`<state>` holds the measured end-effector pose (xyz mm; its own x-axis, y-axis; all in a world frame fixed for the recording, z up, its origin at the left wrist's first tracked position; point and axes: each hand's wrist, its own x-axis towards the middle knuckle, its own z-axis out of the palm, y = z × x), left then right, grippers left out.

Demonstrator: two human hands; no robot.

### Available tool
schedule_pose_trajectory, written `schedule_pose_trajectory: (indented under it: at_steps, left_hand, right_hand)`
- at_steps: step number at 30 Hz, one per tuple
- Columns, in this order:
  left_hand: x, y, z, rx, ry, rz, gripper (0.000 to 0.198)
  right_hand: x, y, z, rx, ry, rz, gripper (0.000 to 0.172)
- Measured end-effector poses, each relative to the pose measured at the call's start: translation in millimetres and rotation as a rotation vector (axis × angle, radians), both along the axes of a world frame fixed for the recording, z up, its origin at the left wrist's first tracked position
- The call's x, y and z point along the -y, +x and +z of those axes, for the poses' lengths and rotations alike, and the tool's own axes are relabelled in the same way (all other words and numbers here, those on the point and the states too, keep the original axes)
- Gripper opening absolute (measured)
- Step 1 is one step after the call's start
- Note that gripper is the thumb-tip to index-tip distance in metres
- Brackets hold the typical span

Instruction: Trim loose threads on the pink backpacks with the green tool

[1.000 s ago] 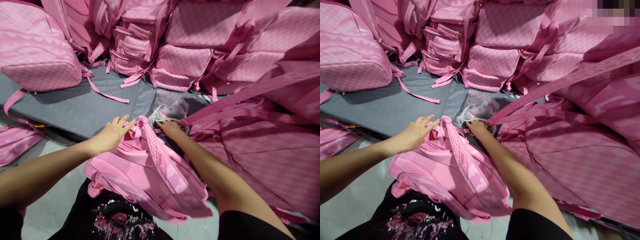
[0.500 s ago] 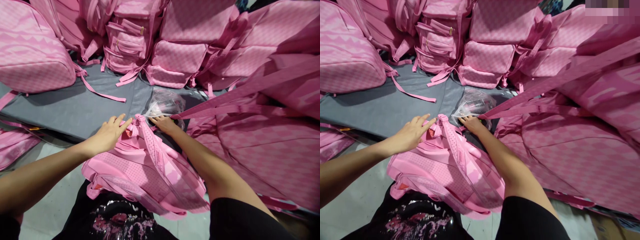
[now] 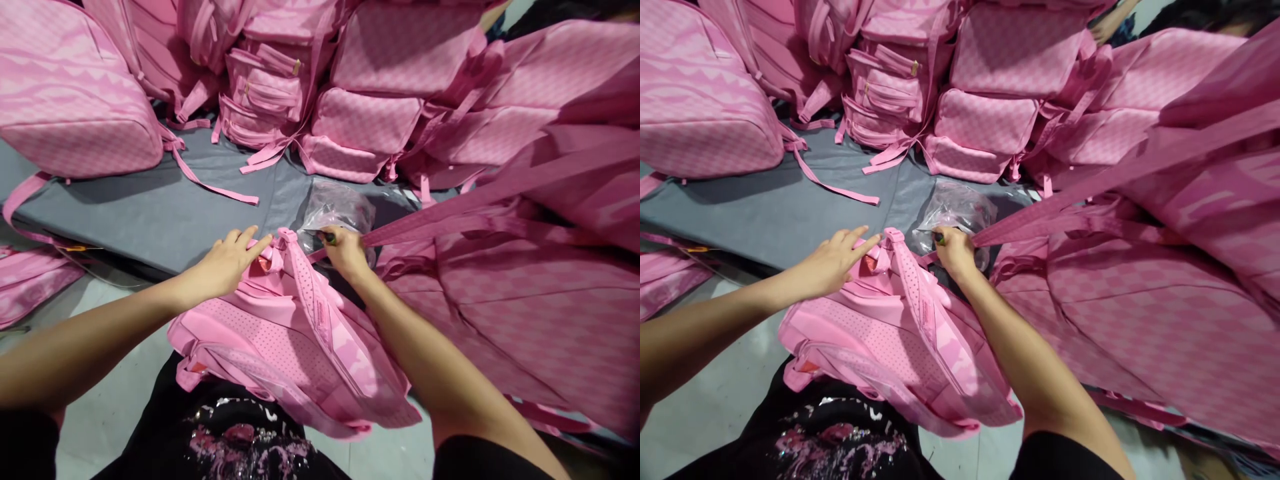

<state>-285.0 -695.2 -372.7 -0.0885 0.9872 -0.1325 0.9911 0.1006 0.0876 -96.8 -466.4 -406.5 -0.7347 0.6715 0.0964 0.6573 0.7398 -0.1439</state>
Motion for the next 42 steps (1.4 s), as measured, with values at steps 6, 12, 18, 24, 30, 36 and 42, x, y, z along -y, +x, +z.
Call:
schedule_pose_trajectory:
  at_steps: [6, 12, 18, 24, 30, 36, 42]
  left_hand:
    - [3, 3, 3.7, 0.025, -0.001, 0.033, 0.1]
    - [3, 10, 11.1, 0.056, 0.034, 0.04, 0.109]
    - [35, 3, -2.1, 0.49, 0.363, 0.197, 0.082]
    - [93, 3, -47.8, 0.65, 0.348, 0.367, 0.111]
    - [102, 12, -79.3, 0.55, 0.49, 0.395, 0.101]
    - [98, 14, -82.4, 0.506, 0.473, 0.423, 0.098]
    - [103, 11, -86.9, 0.454, 0.469, 0.396, 0.092]
  right_hand:
    - [55, 7, 43.9, -0.63, -0.398, -0.114, 0.026]
    - [109, -2, 60.1, -0.689, -0.436, 0.179, 0.019]
    - [142, 3, 52.1, -0.511, -0.183, 0.302, 0.024]
    - [162, -11, 43.4, -0.057, -0.252, 0.235, 0.035]
    - [172, -33, 45.6, 0.297, -0.235, 0.231, 0.028]
    - [176, -46, 36.4, 0.417, -0.232, 0.33, 0.026]
    - [182, -46, 50.6, 0.456, -0.138, 0.374, 0.026]
